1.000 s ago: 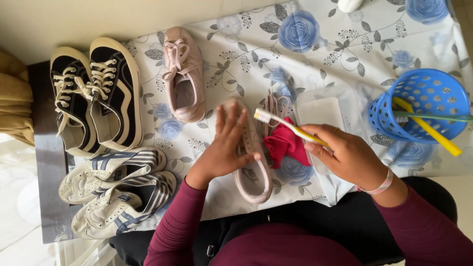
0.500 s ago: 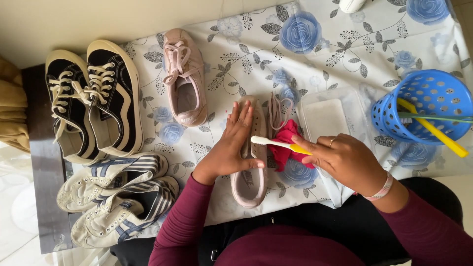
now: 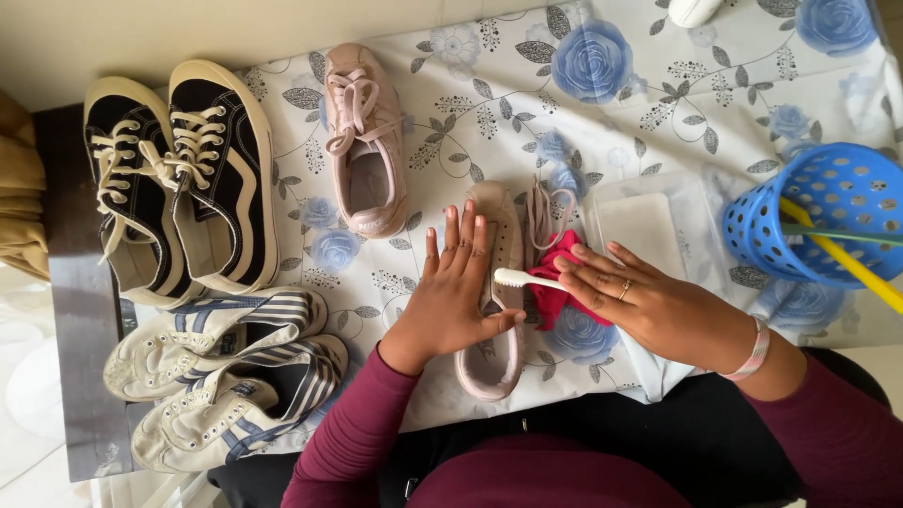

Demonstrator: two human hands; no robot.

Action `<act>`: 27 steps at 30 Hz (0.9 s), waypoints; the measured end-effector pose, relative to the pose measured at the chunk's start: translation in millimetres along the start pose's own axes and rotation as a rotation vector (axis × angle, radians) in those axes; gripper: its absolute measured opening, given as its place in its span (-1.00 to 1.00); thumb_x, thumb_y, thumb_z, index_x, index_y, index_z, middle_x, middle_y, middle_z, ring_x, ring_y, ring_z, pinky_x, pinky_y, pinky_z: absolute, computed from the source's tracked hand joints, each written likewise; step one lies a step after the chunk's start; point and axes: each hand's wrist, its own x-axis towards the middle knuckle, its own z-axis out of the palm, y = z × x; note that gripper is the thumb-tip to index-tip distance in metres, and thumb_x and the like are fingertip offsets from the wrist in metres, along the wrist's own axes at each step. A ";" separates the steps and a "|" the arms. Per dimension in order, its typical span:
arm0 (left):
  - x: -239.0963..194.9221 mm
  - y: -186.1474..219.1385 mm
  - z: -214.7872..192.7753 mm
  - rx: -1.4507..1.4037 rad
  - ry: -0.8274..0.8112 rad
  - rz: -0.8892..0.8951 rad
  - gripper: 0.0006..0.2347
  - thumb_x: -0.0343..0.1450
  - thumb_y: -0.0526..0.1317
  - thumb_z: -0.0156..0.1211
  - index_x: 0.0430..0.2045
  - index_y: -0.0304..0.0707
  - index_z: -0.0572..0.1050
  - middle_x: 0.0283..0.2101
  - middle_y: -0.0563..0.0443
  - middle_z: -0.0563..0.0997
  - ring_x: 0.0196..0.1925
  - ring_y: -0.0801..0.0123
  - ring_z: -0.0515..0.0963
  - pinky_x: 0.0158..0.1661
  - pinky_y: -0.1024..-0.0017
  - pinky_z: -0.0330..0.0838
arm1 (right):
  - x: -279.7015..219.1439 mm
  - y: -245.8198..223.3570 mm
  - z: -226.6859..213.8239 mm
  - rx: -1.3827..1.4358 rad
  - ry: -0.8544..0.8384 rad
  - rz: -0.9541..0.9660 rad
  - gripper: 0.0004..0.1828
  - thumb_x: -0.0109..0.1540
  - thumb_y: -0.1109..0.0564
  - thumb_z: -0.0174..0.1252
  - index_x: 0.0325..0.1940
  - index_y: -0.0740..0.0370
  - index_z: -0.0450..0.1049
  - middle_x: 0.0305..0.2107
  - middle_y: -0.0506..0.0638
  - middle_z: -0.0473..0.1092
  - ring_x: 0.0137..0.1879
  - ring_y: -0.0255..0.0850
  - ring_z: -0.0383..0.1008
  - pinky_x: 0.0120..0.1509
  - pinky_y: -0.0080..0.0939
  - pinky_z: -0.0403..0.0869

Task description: The person cleans a light pink sneaker using a toothbrush and a red cloth. They repeatedly dip the toothbrush into a container of white liquid and scrub the shoe's upper and laces, then wipe the surface with the cloth.

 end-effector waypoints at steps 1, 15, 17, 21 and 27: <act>-0.5 0.3 -0.6 0.001 0.003 -0.003 0.09 0.32 0.42 0.06 0.48 -0.49 -0.30 0.57 -0.43 -0.36 0.57 -0.30 -0.46 0.41 -0.25 -0.49 | 1.6 0.1 -1.1 0.001 0.001 -0.004 -0.25 0.28 0.17 -0.05 0.58 0.27 0.05 0.46 0.13 0.13 0.60 -0.06 0.03 0.59 0.02 0.06; -7.4 -12.5 14.3 0.188 0.032 0.059 -0.03 0.42 0.40 -0.10 0.48 -0.34 -0.40 0.56 -0.39 -0.45 0.58 -0.23 -0.54 0.44 -0.26 -0.54 | 4.2 -7.5 -2.0 -0.147 -0.079 -0.055 -0.03 0.10 0.47 -0.04 0.59 0.14 -0.06 0.53 -0.03 -0.01 0.64 -0.13 -0.05 0.51 0.63 0.01; -8.8 -12.5 16.2 0.222 0.053 0.066 -0.04 0.43 0.40 -0.15 0.49 -0.35 -0.38 0.56 -0.39 -0.43 0.58 -0.25 -0.52 0.44 -0.27 -0.51 | 0.9 -3.4 1.3 -0.165 -0.118 0.005 -0.02 0.10 0.49 -0.09 0.60 0.10 -0.08 0.54 -0.07 -0.03 0.65 -0.11 -0.10 0.50 0.67 -0.05; -10.4 -10.7 18.2 0.337 0.065 0.072 -0.04 0.39 0.48 -0.44 0.49 -0.38 -0.37 0.55 -0.43 -0.42 0.57 -0.27 -0.52 0.44 -0.25 -0.55 | -1.5 -0.4 7.5 -0.150 -0.117 0.056 0.05 0.05 0.46 -0.06 0.62 0.06 -0.12 0.55 -0.09 -0.07 0.67 -0.12 -0.16 0.47 0.77 -0.16; -12.4 -8.0 24.8 0.407 0.176 0.085 -0.08 0.41 0.46 -0.46 0.50 -0.35 -0.25 0.57 -0.40 -0.28 0.61 -0.25 -0.35 0.46 -0.30 -0.38 | -4.2 0.2 7.4 -0.206 -0.112 0.066 0.07 0.02 0.49 -0.03 0.61 0.06 -0.10 0.56 -0.07 -0.08 0.67 -0.18 -0.16 0.43 0.79 -0.08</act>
